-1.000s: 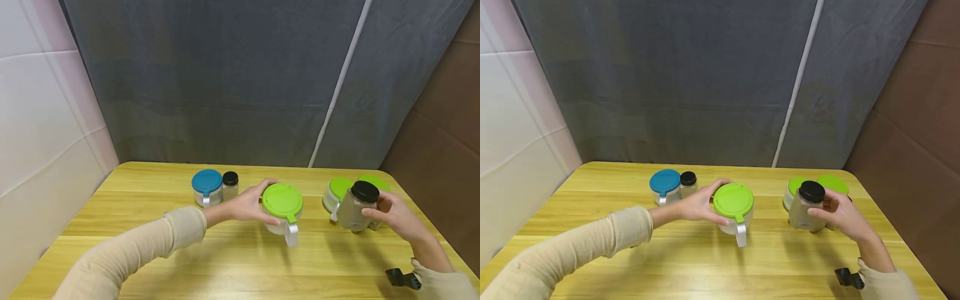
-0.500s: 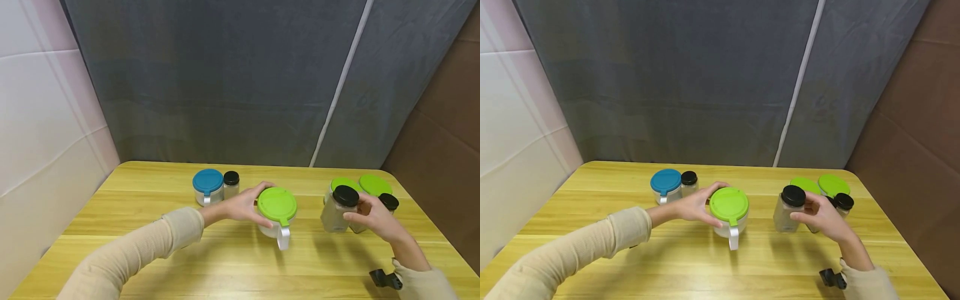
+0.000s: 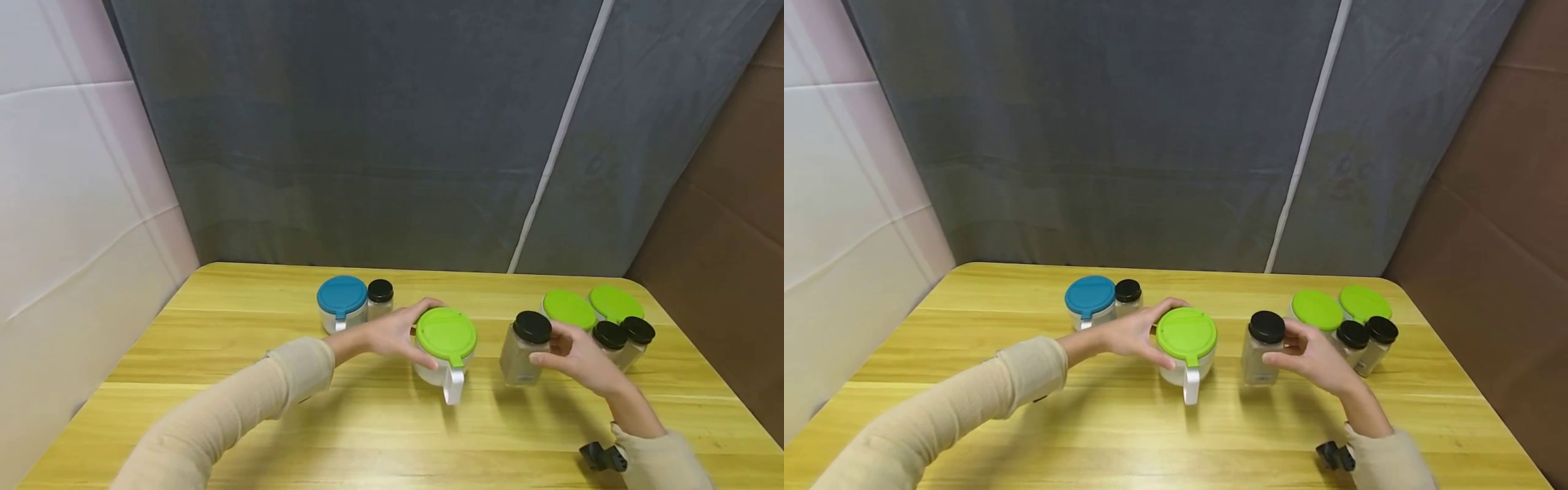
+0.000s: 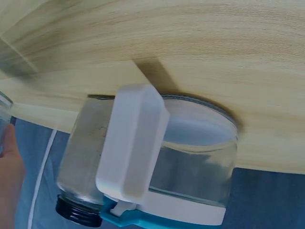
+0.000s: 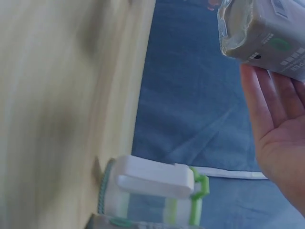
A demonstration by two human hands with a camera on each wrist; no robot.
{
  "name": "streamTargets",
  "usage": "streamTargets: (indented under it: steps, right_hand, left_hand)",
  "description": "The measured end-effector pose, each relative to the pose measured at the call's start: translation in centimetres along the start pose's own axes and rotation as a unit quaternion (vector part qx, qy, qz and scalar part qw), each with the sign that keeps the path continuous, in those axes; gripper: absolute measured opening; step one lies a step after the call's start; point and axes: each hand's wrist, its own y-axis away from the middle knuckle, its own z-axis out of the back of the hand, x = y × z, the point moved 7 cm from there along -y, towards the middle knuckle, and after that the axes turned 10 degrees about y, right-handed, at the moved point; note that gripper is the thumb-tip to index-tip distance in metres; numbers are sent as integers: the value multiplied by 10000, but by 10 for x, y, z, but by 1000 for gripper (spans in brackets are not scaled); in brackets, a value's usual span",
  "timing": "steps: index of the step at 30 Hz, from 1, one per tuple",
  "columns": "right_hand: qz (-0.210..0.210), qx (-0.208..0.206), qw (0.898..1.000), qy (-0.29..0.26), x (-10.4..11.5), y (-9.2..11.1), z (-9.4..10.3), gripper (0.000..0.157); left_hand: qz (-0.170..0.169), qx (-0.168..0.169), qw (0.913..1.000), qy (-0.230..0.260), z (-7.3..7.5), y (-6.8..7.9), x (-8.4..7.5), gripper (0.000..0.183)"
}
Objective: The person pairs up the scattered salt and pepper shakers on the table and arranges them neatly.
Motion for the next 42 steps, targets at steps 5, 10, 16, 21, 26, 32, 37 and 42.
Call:
streamTargets:
  steps: [5, 10, 16, 21, 26, 32, 37, 42]
  right_hand:
    - [-139, 8, 9999, 2, -10, -4, -8, 47]
    - [-255, -33, 9997, 3, -18, -8, -13, 42]
    - [-565, -58, 9984, 33, -29, -13, -17, 36]
    - [-879, -80, 9960, 114, -40, -17, -18, 42]
    - [-1217, -118, 9922, 253, -51, -20, -20, 48]
    - [-1476, -84, 9889, 164, -60, -27, -24, 53]
    - [-1464, -22, 9892, 88, -65, -34, -27, 54]
    - [-1512, 36, 9885, -47, -72, -41, -29, 58]
  left_hand:
    - [151, 27, 9999, 70, 4, -5, 13, 80]
    - [282, -9, 9996, -1, 9, -8, 19, 81]
    - [394, -29, 9992, 89, 12, -14, 26, 81]
    - [456, -47, 9989, 71, 14, -17, 32, 82]
    - [527, -82, 9983, 214, 15, -20, 37, 83]
    - [636, -151, 9973, 332, 18, -22, 43, 87]
    - [748, -144, 9965, 346, 18, -24, 48, 89]
    - [837, -108, 9958, 353, 18, -27, 53, 90]
